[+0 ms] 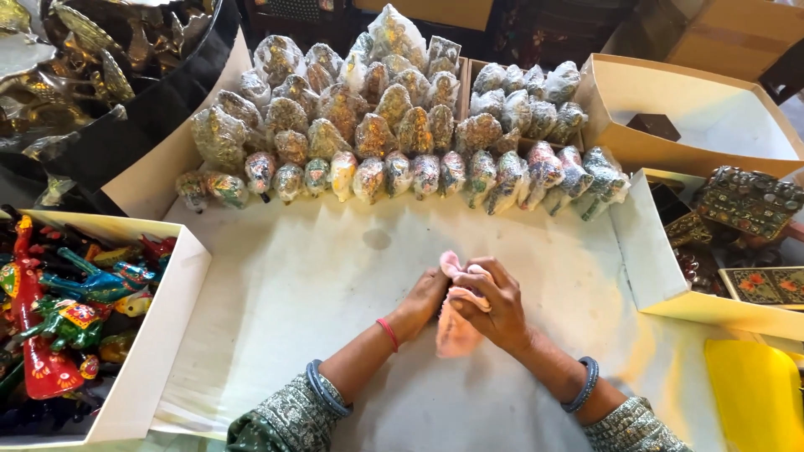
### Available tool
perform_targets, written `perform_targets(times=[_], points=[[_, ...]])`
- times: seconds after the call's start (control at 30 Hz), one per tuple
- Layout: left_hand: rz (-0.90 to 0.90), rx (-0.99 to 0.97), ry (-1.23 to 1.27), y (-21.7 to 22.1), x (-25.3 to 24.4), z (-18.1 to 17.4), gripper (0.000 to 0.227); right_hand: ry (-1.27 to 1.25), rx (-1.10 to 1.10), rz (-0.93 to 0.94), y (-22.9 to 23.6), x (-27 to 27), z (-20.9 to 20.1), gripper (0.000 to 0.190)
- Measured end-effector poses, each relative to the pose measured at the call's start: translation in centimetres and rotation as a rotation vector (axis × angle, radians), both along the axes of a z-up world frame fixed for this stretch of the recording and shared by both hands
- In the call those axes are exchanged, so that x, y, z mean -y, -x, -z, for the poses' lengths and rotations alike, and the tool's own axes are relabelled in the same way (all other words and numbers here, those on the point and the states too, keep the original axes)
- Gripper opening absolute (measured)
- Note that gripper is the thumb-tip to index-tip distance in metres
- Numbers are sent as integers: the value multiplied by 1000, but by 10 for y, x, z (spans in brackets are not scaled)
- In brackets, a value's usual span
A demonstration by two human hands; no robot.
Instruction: Cleaning and wrapping small elephant figurines in plastic and cloth.
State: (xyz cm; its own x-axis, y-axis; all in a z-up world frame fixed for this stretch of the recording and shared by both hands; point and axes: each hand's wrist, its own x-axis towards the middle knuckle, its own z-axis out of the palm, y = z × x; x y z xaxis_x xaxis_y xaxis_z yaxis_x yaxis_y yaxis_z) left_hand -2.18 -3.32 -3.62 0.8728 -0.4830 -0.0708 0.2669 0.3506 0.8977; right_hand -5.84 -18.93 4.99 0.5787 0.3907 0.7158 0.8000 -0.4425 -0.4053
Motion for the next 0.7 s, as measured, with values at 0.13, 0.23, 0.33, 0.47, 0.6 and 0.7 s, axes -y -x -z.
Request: perform_targets(times=[0.13,0.23,0.33,0.47,0.6,0.7], points=[[-37,-19,4,5,5,-8,64,-14,-31,68,-3,1,0,23],[-112,23,-56,9,6,-16,72,-48,-29,139,-11,5,1,16],[-49,55,-145,21,1,-54,61,-119,-118,317,-24,18,15,13],[48,11,-120,5,5,-26,59,-261,-236,413,-29,22,19,21],[-68,-277,285,-6,-7,-19,66,-386,-236,437,-34,26,23,21],[-73,-368,419,-19,-16,-10,79,-434,-281,439,-32,27,26,18]])
